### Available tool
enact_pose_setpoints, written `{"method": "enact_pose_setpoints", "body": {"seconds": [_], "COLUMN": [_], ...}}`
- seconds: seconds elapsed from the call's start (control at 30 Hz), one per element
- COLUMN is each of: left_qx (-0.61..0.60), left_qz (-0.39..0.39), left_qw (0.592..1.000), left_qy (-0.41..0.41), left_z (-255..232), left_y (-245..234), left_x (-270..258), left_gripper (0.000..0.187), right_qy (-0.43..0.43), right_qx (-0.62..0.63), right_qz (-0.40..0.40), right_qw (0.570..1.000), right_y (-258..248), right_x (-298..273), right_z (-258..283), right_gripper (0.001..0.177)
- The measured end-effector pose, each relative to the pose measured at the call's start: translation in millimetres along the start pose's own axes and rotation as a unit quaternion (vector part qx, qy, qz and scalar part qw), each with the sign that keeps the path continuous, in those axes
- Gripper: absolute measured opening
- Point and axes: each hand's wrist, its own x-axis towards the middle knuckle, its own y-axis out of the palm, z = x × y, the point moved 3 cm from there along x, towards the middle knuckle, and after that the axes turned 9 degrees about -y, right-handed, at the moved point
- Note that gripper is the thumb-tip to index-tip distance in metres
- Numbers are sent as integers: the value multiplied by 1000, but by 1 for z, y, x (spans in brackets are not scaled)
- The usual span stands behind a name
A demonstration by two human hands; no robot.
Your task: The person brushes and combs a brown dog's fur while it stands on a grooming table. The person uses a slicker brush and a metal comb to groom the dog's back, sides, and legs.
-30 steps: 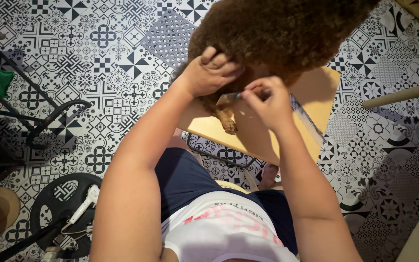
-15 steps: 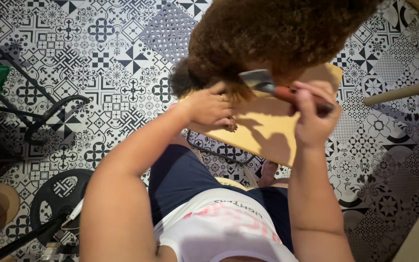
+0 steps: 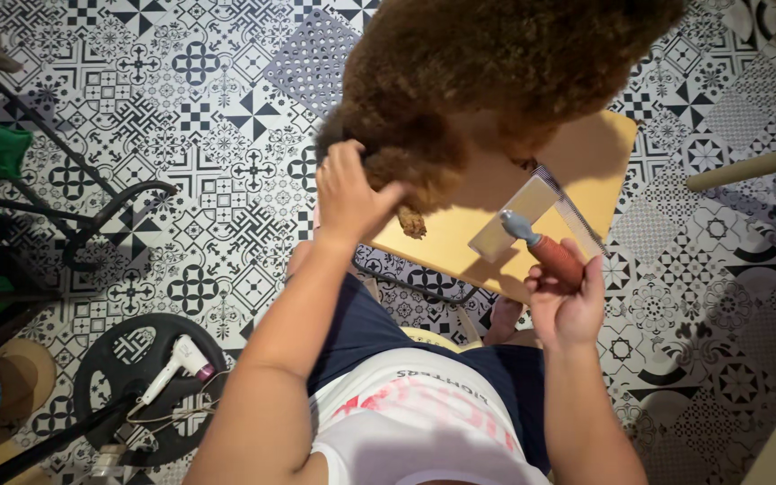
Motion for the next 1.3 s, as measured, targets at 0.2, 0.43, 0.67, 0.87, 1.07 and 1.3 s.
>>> {"method": "enact_pose_setpoints", "body": {"seconds": [0.2,0.43,0.67,0.87,1.07,1.3], "left_qx": [37,-205,-313,-360,-185,-398], "left_qz": [-15,138,284,277,213,317], "left_qw": [999,968,906,888,916,857], "left_qy": [-10,-53,-25,74,286,75], "left_z": [-18,1,13,31,34,27], "left_y": [40,50,74,91,87,77], "left_x": [7,25,28,32,36,32], "left_gripper": [60,39,36,34,41,31], "right_qy": [53,148,135,-55,-117,-70], "right_qx": [34,-246,-428,-577,-590,-665], "right_qz": [133,207,190,225,242,306], "right_qw": [989,935,873,783,761,677], "right_y": [7,24,66,136,182,181], "right_x": [-24,-42,-56,-43,-40,-58], "right_z": [-3,-17,-48,-57,-61,-15], "right_gripper": [55,43,43,45,40,39]}}
